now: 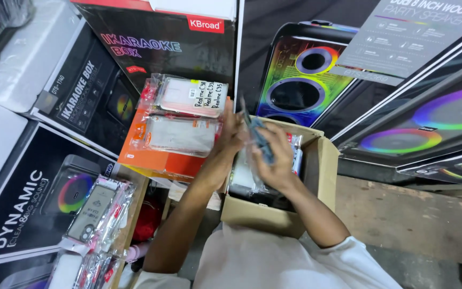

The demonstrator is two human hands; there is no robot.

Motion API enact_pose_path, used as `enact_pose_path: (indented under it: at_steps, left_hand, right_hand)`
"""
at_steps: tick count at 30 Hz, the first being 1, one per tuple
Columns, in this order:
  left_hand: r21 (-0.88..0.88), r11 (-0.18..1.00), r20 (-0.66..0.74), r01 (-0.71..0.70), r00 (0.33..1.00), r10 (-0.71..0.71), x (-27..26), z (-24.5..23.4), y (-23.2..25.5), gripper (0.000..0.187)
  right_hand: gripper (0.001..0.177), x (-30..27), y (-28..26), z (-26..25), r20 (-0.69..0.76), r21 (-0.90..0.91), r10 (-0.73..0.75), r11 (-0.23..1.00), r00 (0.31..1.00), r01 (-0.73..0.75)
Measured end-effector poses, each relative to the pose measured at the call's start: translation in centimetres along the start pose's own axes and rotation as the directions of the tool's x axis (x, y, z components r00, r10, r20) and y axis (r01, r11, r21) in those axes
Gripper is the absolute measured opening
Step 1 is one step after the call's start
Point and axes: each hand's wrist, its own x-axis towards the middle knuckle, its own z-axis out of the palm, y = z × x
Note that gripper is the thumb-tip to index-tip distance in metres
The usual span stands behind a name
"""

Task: Wiping down and organizing mobile phone cases in a storage area.

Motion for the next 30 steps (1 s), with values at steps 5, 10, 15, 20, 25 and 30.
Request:
enact_pose_path:
  at_steps: [5, 10, 15, 20, 25, 30]
  left_hand:
    - [-0.056, 0.993, -0.172, 0.101, 0.979, -0.109, 0.1, -1.1, -0.7, 0.114]
    - [-0.502, 0.858, -0.179, 0.107, 0.958, -0.224, 0.5, -3.1, -11.2, 0.031]
    - [-0.681, 0.732, -0.064, 0.024, 0.994, -0.092, 0.9, -2.4, -11.8, 0.040]
    - [-0.822, 0.569, -0.128, 0.014, 0.970, -0.208, 0.7, -0.3, -8.6, 0.043]
    - [-0.840, 0.543, -0.044, -0.018, 0.998, -0.035, 0.1, 0.4, -9.4, 0.072]
    - [-0.872, 0.487, -0.092, -0.055, 0.994, -0.052, 0.5, 0.6, -6.4, 0.057]
  right_hand:
    - [0.029, 2.3, -1.5, -3.4, 0.046, 0.257, 0.280, 0.924, 0.959, -0.282]
    - [0.023, 3.7, -2.4, -4.2, 0.005, 0.334, 0.539, 0.793, 0.842, -0.510]
    - [0.032, 3.7, -3.8, -3.1, -0.136, -0.194, 0.034, 0.979, 0.990, -0.060]
    - [0.020, 0.8, -1.9, 0.5, -0.021, -0.211, -0.162, 0.965, 0.987, 0.154]
    - [0.026, 3.2, -0.2, -1.8, -0.096, -0.314, -0.108, 0.947, 0.989, 0.073]
    - [0.028, 1.3, -2.4, 0.4, -0.035, -0.280, -0.238, 0.935, 0.971, 0.219]
